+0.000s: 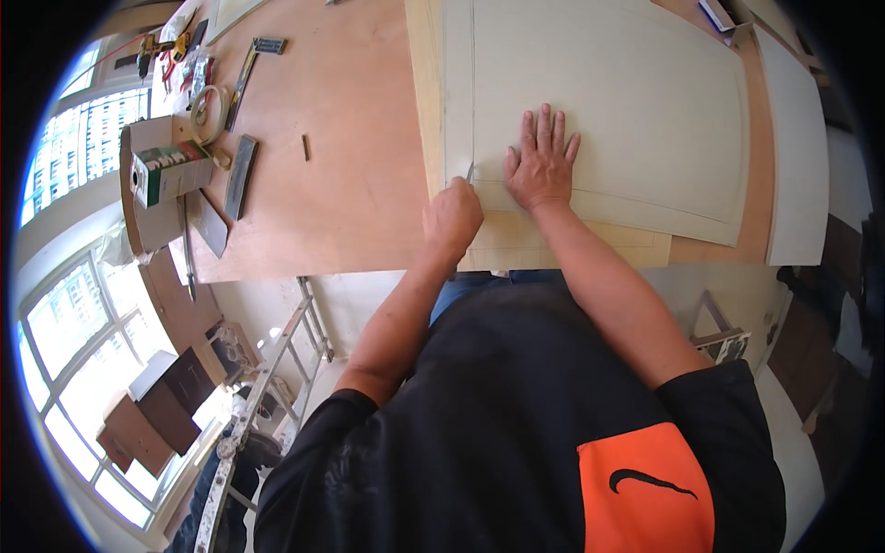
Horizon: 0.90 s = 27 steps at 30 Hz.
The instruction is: The person uses a utility knife to cut a rectangular piece out of a larger sheet of white material, then peels the cut piece away from the sheet and moves it toward a wooden box.
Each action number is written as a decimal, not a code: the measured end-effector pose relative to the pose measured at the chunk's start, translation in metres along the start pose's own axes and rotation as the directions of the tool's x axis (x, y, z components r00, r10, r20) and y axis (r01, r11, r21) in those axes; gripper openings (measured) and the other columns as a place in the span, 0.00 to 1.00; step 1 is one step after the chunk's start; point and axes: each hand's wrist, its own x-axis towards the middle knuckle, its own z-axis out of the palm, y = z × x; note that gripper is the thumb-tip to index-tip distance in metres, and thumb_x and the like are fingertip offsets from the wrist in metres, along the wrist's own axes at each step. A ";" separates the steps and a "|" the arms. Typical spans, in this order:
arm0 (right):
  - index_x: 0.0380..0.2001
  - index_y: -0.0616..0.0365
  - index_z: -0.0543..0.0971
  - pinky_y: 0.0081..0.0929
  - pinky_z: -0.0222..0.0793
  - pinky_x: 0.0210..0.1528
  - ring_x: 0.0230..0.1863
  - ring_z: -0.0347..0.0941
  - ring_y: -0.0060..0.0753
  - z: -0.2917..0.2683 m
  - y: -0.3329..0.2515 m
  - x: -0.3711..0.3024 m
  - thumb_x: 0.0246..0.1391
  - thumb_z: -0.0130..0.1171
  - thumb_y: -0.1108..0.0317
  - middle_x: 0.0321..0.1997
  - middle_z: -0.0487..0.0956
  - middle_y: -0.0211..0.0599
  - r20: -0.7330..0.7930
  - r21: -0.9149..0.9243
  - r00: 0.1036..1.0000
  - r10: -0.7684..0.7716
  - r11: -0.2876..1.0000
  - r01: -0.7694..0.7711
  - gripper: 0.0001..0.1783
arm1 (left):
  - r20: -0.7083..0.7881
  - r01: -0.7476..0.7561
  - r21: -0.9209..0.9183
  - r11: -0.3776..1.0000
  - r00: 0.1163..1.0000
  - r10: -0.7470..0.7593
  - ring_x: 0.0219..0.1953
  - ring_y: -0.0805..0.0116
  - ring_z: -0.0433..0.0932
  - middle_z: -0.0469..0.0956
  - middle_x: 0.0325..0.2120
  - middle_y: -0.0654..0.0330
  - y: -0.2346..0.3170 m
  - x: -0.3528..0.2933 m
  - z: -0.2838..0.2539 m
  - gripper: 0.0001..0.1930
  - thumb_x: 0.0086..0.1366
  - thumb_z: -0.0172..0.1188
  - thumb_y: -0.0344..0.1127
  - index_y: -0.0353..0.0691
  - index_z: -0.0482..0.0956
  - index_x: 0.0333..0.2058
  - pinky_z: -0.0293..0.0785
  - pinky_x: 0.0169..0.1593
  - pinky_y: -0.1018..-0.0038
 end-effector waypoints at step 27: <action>0.71 0.53 0.58 0.63 0.32 0.74 0.79 0.38 0.52 -0.001 0.002 -0.003 0.62 0.46 0.51 0.79 0.48 0.45 -0.026 0.011 1.000 -0.011 1.000 0.011 0.37 | -0.031 0.002 0.026 1.000 1.000 -0.001 0.34 0.38 0.81 0.81 0.28 0.39 0.010 0.017 -0.014 0.14 0.69 0.49 0.40 0.34 0.76 0.34 0.76 0.41 0.49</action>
